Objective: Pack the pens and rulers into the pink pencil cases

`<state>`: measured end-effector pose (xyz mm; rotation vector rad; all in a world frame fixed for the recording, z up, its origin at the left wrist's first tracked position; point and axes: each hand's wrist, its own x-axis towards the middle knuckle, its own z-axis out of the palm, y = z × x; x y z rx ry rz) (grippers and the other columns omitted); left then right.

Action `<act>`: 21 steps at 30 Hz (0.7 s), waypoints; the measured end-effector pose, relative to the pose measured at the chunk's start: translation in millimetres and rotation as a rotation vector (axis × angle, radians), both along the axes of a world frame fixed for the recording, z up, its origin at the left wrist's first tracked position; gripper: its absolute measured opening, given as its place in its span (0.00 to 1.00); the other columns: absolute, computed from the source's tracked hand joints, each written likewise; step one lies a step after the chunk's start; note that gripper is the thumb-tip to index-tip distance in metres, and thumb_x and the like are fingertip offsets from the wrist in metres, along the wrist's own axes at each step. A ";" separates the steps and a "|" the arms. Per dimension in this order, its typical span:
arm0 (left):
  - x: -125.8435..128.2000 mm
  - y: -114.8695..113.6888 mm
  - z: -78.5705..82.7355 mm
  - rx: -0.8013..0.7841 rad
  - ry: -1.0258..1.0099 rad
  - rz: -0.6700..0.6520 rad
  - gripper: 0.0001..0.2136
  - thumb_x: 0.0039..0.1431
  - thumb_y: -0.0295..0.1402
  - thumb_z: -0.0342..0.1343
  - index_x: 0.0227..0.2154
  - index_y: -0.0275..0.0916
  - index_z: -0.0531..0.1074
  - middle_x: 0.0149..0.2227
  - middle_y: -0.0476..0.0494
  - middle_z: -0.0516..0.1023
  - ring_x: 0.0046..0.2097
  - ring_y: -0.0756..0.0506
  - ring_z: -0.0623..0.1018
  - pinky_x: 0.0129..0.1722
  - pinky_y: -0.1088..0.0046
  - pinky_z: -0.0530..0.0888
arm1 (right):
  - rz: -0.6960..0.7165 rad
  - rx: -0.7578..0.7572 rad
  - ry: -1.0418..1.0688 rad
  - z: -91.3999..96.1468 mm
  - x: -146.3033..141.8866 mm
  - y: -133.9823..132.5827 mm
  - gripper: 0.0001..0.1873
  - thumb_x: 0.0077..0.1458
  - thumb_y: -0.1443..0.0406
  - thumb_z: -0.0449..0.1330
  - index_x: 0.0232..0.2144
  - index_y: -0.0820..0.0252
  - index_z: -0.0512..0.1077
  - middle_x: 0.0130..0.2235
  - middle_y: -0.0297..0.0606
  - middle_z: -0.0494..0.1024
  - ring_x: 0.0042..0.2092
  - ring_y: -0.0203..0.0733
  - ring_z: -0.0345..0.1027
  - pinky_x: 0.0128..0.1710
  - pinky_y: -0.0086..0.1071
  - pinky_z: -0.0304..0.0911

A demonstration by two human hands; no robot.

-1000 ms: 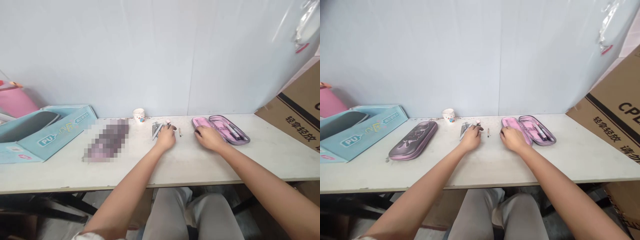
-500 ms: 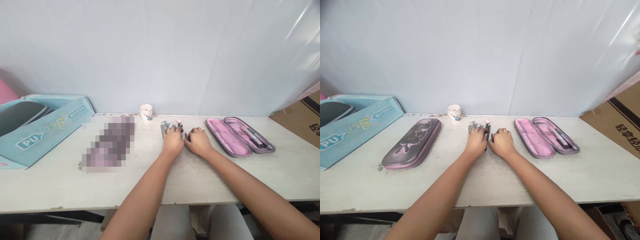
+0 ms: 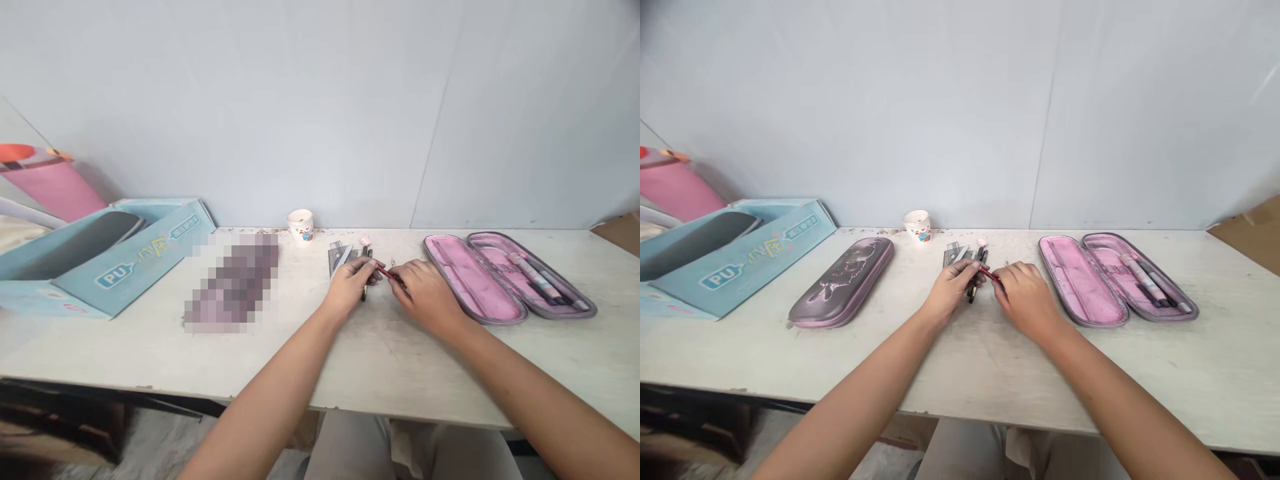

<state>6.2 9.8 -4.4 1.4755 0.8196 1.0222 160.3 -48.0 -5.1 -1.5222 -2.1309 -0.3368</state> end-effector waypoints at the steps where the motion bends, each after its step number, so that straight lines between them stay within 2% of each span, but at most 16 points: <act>1: 0.2 5.0 1.2 0.007 0.053 0.020 0.13 0.54 0.40 0.49 0.30 0.35 0.71 0.28 0.47 0.72 0.29 0.53 0.70 0.32 0.77 0.67 | -0.017 0.017 -0.004 -0.7 5.1 0.3 0.13 0.59 0.63 0.46 0.35 0.61 0.69 0.36 0.41 0.75 0.40 0.44 0.63 0.42 0.35 0.51; 4: -0.6 35.2 12.5 0.088 0.301 0.158 0.14 0.54 0.41 0.49 0.33 0.36 0.71 0.28 0.46 0.74 0.28 0.52 0.70 0.31 0.76 0.67 | -0.122 0.074 0.003 -2.2 21.2 5.5 0.15 0.60 0.63 0.44 0.34 0.62 0.70 0.34 0.42 0.75 0.40 0.46 0.62 0.43 0.38 0.49; 7: 4.4 74.2 31.0 0.194 0.696 0.306 0.14 0.53 0.41 0.49 0.35 0.37 0.71 0.32 0.43 0.76 0.32 0.48 0.73 0.33 0.73 0.68 | -0.206 0.108 -0.013 -2.2 34.3 13.8 0.16 0.60 0.64 0.44 0.33 0.63 0.70 0.33 0.45 0.74 0.40 0.48 0.61 0.44 0.40 0.49; 10: 20.6 104.5 42.6 0.280 1.094 0.325 0.16 0.53 0.43 0.48 0.37 0.37 0.71 0.38 0.37 0.77 0.41 0.41 0.75 0.40 0.68 0.69 | -0.231 0.106 -0.033 -0.9 41.0 19.7 0.15 0.59 0.67 0.44 0.33 0.63 0.70 0.33 0.47 0.73 0.40 0.49 0.60 0.45 0.42 0.48; 12: 34.0 117.1 41.6 0.314 1.280 0.337 0.20 0.51 0.46 0.48 0.38 0.36 0.71 0.43 0.32 0.76 0.46 0.37 0.74 0.43 0.65 0.68 | -0.234 0.106 -0.038 0.0 42.1 21.5 0.14 0.58 0.69 0.44 0.33 0.63 0.70 0.34 0.47 0.73 0.41 0.49 0.60 0.46 0.42 0.48; 15: 48.4 129.0 30.9 0.268 1.337 0.363 0.22 0.46 0.47 0.53 0.37 0.34 0.72 0.45 0.29 0.74 0.49 0.34 0.72 0.45 0.62 0.67 | -0.242 0.118 -0.031 0.5 41.5 22.5 0.14 0.57 0.70 0.44 0.33 0.62 0.70 0.33 0.47 0.72 0.41 0.49 0.59 0.46 0.42 0.48; 18: 52.4 136.5 22.8 0.217 1.257 0.349 0.16 0.42 0.39 0.58 0.33 0.34 0.72 0.41 0.30 0.76 0.47 0.36 0.73 0.44 0.64 0.67 | -0.247 0.113 -0.008 0.5 40.9 23.6 0.13 0.57 0.70 0.45 0.33 0.62 0.70 0.33 0.46 0.72 0.40 0.49 0.59 0.45 0.42 0.48; 21: 51.2 135.4 26.0 0.219 1.151 0.332 0.13 0.48 0.36 0.52 0.35 0.35 0.72 0.36 0.36 0.77 0.40 0.42 0.75 0.38 0.70 0.69 | -0.237 0.086 0.021 1.2 40.8 24.1 0.14 0.57 0.70 0.44 0.34 0.62 0.70 0.33 0.46 0.72 0.40 0.49 0.59 0.46 0.42 0.48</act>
